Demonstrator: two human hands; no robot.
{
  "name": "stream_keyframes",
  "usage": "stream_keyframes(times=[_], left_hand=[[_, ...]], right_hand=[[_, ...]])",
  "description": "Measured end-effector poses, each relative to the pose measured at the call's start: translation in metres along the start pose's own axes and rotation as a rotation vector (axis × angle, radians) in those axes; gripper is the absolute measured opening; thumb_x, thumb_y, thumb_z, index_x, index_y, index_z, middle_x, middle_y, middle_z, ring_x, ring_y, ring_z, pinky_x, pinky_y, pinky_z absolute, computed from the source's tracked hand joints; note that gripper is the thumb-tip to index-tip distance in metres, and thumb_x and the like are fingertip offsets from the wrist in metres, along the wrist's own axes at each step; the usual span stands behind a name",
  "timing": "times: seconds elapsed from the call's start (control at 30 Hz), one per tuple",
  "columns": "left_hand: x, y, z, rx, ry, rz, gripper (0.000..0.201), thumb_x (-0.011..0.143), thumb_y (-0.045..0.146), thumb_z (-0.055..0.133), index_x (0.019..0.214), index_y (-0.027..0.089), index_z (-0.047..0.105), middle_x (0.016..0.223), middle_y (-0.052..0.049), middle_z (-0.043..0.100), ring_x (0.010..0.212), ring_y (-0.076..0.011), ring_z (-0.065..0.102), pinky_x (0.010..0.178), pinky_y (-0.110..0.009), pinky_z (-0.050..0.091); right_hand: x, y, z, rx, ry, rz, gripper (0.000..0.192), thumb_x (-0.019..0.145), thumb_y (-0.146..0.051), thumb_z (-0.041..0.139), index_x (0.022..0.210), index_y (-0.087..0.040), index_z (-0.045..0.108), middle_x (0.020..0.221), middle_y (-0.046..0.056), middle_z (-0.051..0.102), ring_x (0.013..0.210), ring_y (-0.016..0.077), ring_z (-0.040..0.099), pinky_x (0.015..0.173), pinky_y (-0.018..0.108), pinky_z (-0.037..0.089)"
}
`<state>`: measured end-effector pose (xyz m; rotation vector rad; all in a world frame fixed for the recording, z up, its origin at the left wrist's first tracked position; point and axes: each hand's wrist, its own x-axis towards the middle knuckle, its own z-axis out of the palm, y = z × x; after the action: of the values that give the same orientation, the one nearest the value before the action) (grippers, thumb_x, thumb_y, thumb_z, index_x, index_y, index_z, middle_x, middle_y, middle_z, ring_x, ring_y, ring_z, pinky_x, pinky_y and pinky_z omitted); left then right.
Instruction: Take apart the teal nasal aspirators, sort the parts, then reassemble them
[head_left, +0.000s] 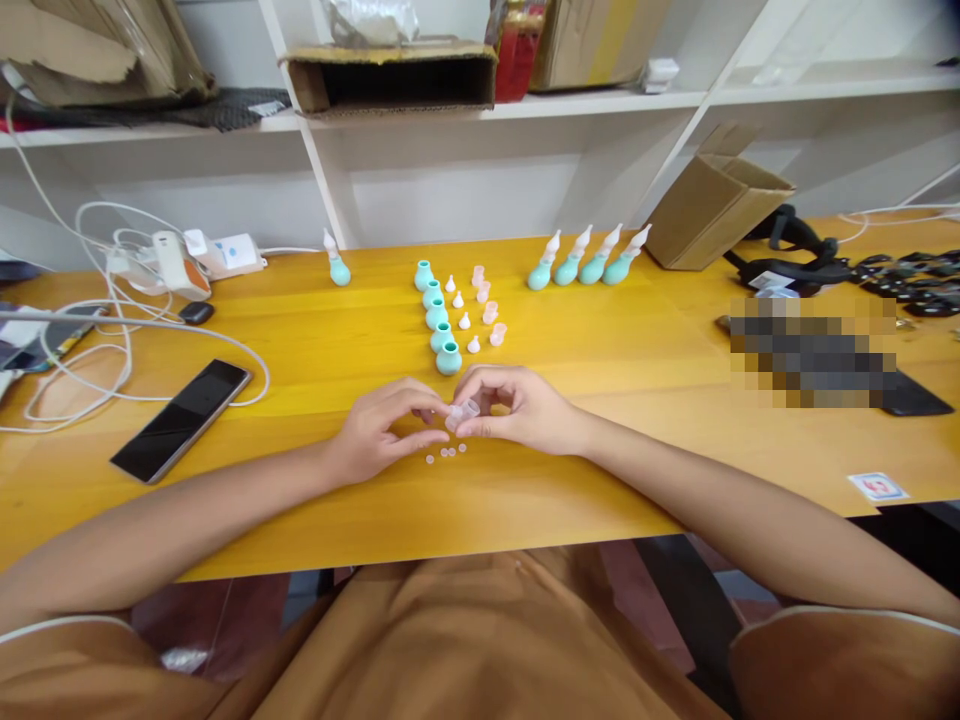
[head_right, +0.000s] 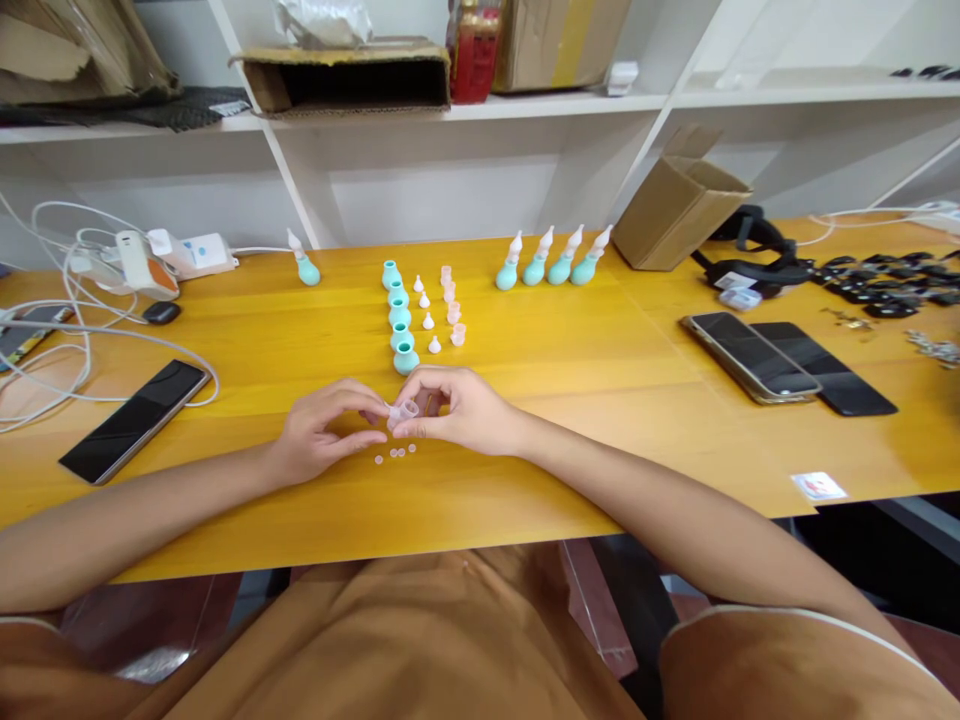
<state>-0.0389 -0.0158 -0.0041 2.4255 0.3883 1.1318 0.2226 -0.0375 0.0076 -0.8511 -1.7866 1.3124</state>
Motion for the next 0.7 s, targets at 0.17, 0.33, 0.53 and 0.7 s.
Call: stream_keyframes(times=[0.17, 0.33, 0.53, 0.7], left_hand=[[0.0005, 0.0003, 0.0001, -0.003, -0.006, -0.010, 0.027, 0.099, 0.029, 0.083, 0.123, 0.022, 0.074, 0.105, -0.006, 0.079, 0.090, -0.0160, 0.076, 0.084, -0.029, 0.064], [0.0012, -0.0003, 0.0003, -0.017, 0.003, 0.015, 0.027, 0.097, 0.028, 0.085, 0.122, 0.022, 0.075, 0.106, -0.006, 0.079, 0.091, -0.0162, 0.077, 0.084, -0.029, 0.065], [0.0013, -0.0019, 0.0004, -0.036, 0.001, 0.031, 0.028, 0.096, 0.026, 0.086, 0.121, 0.020, 0.075, 0.106, -0.007, 0.077, 0.091, -0.0154, 0.076, 0.083, -0.027, 0.065], [0.0021, -0.0040, 0.0001, -0.084, -0.014, -0.019, 0.028, 0.095, 0.024, 0.087, 0.120, 0.021, 0.076, 0.107, -0.007, 0.075, 0.091, -0.0150, 0.074, 0.085, -0.028, 0.065]], right_hand=[[-0.0003, 0.0000, 0.0003, 0.000, 0.004, 0.001, 0.039, 0.081, -0.051, 0.096, 0.096, -0.020, 0.078, 0.091, 0.005, 0.078, 0.079, 0.0177, 0.069, 0.075, 0.033, 0.055], [-0.0008, -0.0006, 0.0002, -0.004, -0.003, 0.000, 0.038, 0.082, -0.050, 0.095, 0.097, -0.019, 0.078, 0.091, 0.004, 0.078, 0.079, 0.0174, 0.069, 0.074, 0.032, 0.054], [-0.0003, 0.0012, -0.0004, -0.024, -0.009, -0.029, 0.037, 0.083, -0.047, 0.095, 0.098, -0.018, 0.078, 0.091, 0.004, 0.078, 0.079, 0.0168, 0.069, 0.074, 0.031, 0.053], [-0.0002, 0.0026, -0.0009, -0.034, -0.010, -0.035, 0.036, 0.084, -0.046, 0.094, 0.099, -0.018, 0.078, 0.092, 0.004, 0.077, 0.078, 0.0165, 0.068, 0.073, 0.031, 0.053]])
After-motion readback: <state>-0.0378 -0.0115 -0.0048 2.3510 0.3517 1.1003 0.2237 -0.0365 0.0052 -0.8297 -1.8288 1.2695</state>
